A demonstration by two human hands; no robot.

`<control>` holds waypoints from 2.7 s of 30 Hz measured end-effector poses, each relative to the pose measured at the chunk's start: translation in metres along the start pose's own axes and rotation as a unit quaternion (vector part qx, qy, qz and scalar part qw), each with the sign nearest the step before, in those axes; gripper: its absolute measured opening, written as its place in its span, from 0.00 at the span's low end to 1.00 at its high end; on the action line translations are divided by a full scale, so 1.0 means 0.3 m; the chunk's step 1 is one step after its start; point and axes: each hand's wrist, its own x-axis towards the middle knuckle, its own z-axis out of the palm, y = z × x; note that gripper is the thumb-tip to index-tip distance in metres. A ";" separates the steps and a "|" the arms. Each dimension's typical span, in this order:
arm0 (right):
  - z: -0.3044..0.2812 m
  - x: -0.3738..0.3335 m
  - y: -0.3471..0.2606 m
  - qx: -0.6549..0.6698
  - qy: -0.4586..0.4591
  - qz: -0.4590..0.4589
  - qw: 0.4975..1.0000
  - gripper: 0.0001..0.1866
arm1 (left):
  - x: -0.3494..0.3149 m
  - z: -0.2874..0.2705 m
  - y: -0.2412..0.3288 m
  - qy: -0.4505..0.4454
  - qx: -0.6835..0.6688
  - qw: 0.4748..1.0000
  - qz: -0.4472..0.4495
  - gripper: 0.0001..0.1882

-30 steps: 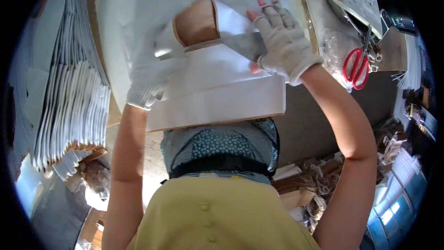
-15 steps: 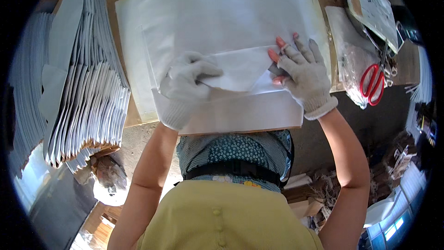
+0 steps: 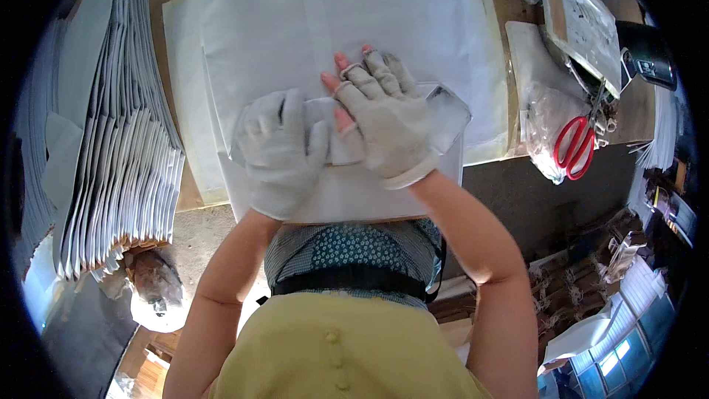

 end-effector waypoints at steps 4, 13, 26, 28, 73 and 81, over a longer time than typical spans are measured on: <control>0.038 0.021 -0.007 -0.005 0.036 0.004 0.999 0.24 | 0.036 0.028 0.022 0.024 -0.034 0.999 0.012 0.23; -0.165 -0.125 0.354 -0.052 -0.013 -0.066 0.996 0.23 | -0.122 -0.122 -0.243 -0.027 -0.130 0.987 -0.090 0.22; -0.049 -0.293 0.642 0.307 0.005 0.209 0.929 0.43 | -0.048 -0.318 -0.130 0.015 -0.497 0.808 -0.316 0.13; -0.025 -0.237 0.883 0.461 0.080 0.257 0.845 0.37 | 0.017 -0.500 -0.137 0.105 -0.397 0.891 -0.195 0.12; -0.122 -0.252 0.364 0.403 0.311 0.349 0.787 0.18 | -0.075 -0.117 -0.332 0.087 -0.217 0.952 -0.197 0.13; -0.111 -0.012 0.388 0.119 0.076 0.308 0.941 0.21 | -0.041 -0.055 -0.353 0.085 0.001 0.982 -0.171 0.16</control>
